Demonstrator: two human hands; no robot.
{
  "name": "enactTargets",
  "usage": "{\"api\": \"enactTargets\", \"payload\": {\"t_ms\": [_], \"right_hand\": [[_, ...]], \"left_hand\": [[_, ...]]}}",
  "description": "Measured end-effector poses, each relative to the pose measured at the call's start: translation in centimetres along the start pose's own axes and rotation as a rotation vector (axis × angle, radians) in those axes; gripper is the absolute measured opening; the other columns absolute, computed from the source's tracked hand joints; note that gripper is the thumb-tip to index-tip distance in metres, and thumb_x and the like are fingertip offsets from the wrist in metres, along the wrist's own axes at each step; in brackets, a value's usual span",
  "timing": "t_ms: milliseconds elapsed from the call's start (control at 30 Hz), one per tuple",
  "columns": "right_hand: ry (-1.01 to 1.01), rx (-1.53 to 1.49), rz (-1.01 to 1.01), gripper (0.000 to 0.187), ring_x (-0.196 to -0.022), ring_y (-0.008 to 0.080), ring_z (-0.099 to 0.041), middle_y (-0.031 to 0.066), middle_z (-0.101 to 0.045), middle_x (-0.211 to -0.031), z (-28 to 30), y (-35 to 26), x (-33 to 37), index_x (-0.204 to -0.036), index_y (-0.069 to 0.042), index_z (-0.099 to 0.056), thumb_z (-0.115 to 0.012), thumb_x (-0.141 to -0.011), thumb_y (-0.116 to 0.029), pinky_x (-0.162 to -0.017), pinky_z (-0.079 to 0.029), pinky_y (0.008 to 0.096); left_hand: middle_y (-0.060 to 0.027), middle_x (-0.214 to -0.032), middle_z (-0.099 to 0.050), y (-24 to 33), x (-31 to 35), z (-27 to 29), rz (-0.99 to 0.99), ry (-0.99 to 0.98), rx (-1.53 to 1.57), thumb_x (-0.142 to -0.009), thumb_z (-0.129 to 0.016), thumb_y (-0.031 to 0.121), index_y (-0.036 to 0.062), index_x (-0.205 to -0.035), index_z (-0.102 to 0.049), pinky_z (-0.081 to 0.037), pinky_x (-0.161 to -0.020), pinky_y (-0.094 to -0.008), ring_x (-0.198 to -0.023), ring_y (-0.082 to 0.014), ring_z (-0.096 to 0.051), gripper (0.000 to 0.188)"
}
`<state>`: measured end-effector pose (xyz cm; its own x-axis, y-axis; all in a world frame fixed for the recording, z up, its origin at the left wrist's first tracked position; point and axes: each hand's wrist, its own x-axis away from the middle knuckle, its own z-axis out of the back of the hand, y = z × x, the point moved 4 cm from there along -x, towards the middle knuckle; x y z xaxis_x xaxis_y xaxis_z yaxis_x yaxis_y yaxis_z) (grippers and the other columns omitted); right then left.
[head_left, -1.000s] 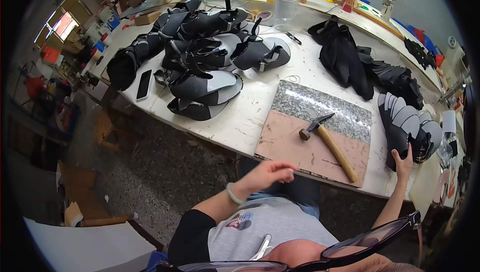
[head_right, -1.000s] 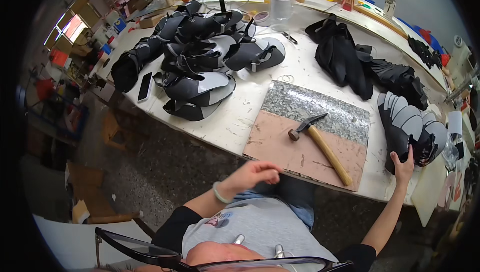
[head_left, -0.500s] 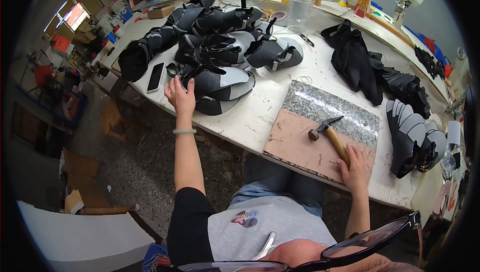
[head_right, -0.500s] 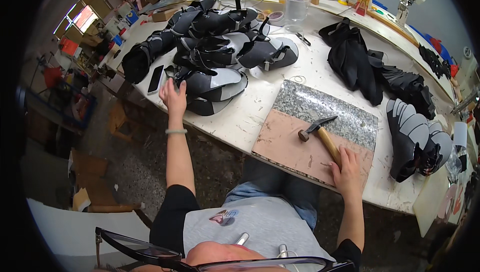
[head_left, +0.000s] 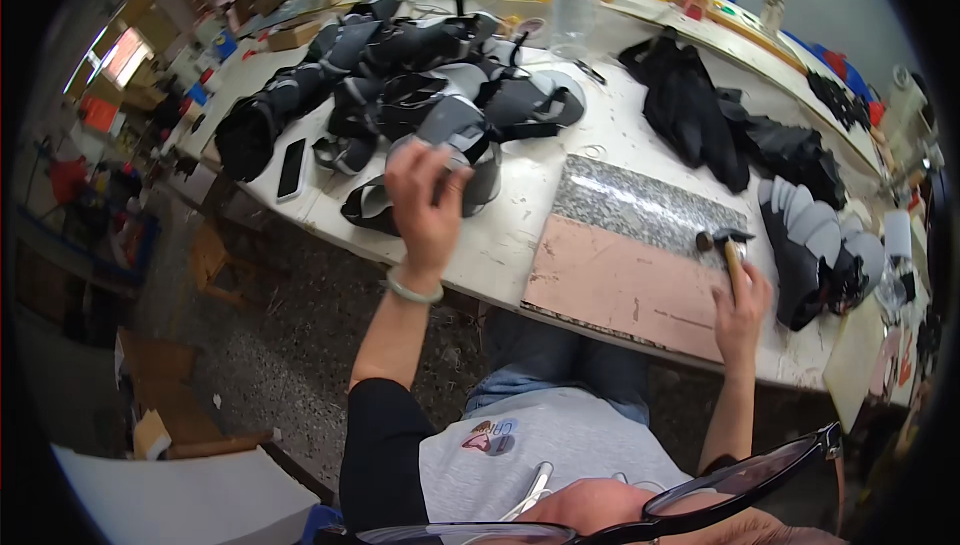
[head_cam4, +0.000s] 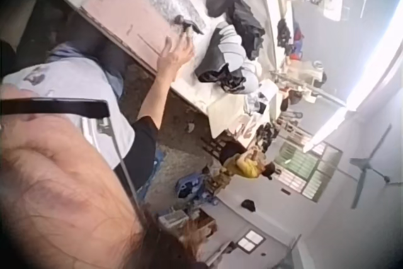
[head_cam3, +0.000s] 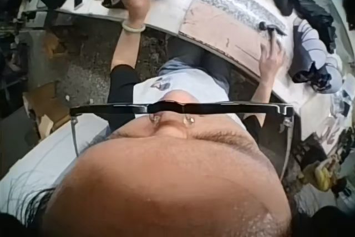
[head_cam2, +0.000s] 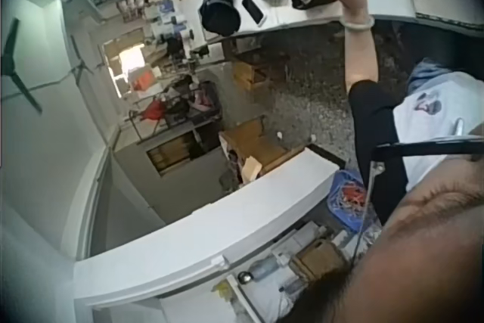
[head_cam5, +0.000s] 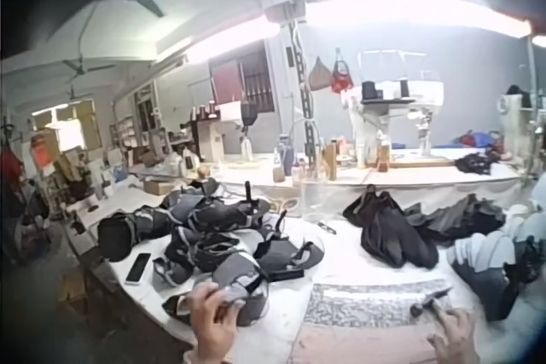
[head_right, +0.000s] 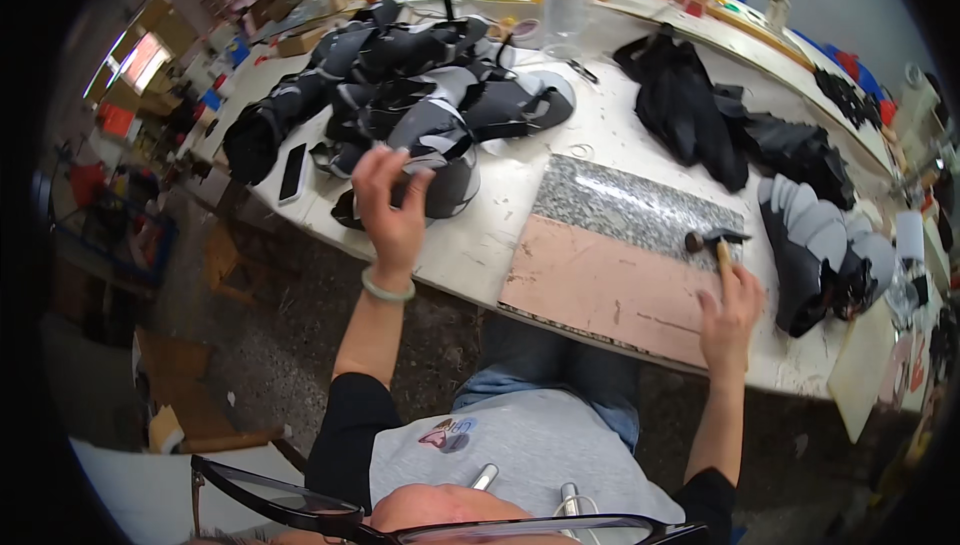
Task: The person assembles shoe uppers by folding and pressing the edges of cut fabric and leather pieces by hand, hammering the seams with a small hammer, and fitting the parts together.
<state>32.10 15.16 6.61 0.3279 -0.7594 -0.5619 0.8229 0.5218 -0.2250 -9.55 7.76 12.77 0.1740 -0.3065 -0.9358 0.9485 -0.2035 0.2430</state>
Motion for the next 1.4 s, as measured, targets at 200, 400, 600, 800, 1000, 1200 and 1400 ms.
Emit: {"api": "enactTargets", "payload": {"t_ms": [200, 400, 600, 800, 1000, 1200, 1400], "right_hand": [[-0.225, -0.854, 0.185, 0.041, -0.112, 0.0343, -0.053, 0.0180, -0.054, -0.122, -2.8, -13.1, -3.9, -0.115, 0.000, -0.058, -0.071, -0.080, -0.016, -0.096, -0.042, 0.0386], [-0.464, -1.279, -0.415, 0.024, -0.086, 0.0107, -0.057, 0.0066, -0.065, -0.093, -7.6, -11.0, -1.1, -0.100, 0.003, -0.062, -0.065, -0.086, -0.016, -0.077, -0.045, 0.0252], [-0.366, -1.533, -0.506, 0.026, -0.088, 0.0079, -0.055, 0.0025, -0.063, -0.098, -4.7, -9.0, -1.3, -0.109, 0.003, -0.060, -0.062, -0.086, -0.009, -0.079, -0.044, 0.0225], [-0.023, -1.627, -0.460, 0.042, -0.100, 0.0163, -0.057, 0.0132, -0.061, -0.110, 2.0, -4.4, -2.1, -0.116, 0.011, -0.053, -0.061, -0.079, -0.006, -0.092, -0.041, 0.0279], [-0.101, -1.350, -0.365, 0.042, -0.099, 0.0149, -0.057, 0.0127, -0.061, -0.108, 3.4, -3.4, -0.3, -0.114, 0.012, -0.054, -0.064, -0.078, -0.006, -0.089, -0.042, 0.0263], [-0.149, -1.259, -0.408, 0.037, -0.088, 0.0122, -0.057, 0.0086, -0.063, -0.099, 3.2, -6.4, -0.4, -0.112, 0.010, -0.057, -0.064, -0.077, -0.001, -0.081, -0.044, 0.0239], [-0.292, -1.121, -0.064, 0.022, -0.063, 0.0152, -0.058, 0.0090, -0.061, -0.073, 0.6, -10.5, -2.7, -0.093, 0.003, -0.059, -0.071, -0.077, -0.007, -0.057, -0.044, 0.0264]], "left_hand": [[-0.0107, -0.118, -0.050, 10.6, 7.6, -4.1, -0.097, -0.229, 0.378, -0.074, -0.077, 0.010, 0.0070, -0.121, -0.051, -0.033, -0.102, -0.0509, -0.112, -0.0335, -0.050, 0.054], [-0.0193, -0.133, -0.044, 10.8, 9.9, -3.3, -0.068, -0.349, 0.413, -0.077, -0.074, 0.042, 0.0005, -0.136, -0.035, -0.032, -0.104, -0.0492, -0.127, -0.0385, -0.038, 0.081], [-0.0069, -0.117, -0.058, 7.6, 10.3, -3.8, 0.051, -0.744, 0.149, -0.071, -0.076, 0.026, 0.0081, -0.113, -0.060, -0.026, -0.103, -0.0495, -0.122, -0.0309, -0.043, 0.049], [-0.0003, -0.091, -0.063, 5.7, 5.4, -4.4, 0.087, -0.706, 0.434, -0.071, -0.074, 0.012, 0.0132, -0.099, -0.066, -0.025, -0.100, -0.0525, -0.098, -0.0215, -0.056, 0.029], [-0.0099, -0.093, -0.065, -2.5, -11.1, -1.8, 0.032, -0.404, 0.284, -0.072, -0.077, 0.008, 0.0040, -0.100, -0.066, -0.050, -0.073, -0.0325, -0.084, -0.0225, -0.063, 0.030], [-0.0081, -0.093, -0.059, -3.9, -12.5, 0.7, -0.142, -0.558, 0.157, -0.078, -0.072, 0.004, -0.0008, -0.101, -0.060, -0.045, -0.081, -0.0291, -0.087, -0.0198, -0.057, 0.027], [-0.0114, -0.117, -0.054, -12.9, 3.2, 2.6, -0.018, -1.100, -0.309, -0.069, -0.074, 0.011, 0.0068, -0.115, -0.055, -0.021, -0.105, -0.0574, -0.124, -0.0332, -0.037, 0.049]]}}
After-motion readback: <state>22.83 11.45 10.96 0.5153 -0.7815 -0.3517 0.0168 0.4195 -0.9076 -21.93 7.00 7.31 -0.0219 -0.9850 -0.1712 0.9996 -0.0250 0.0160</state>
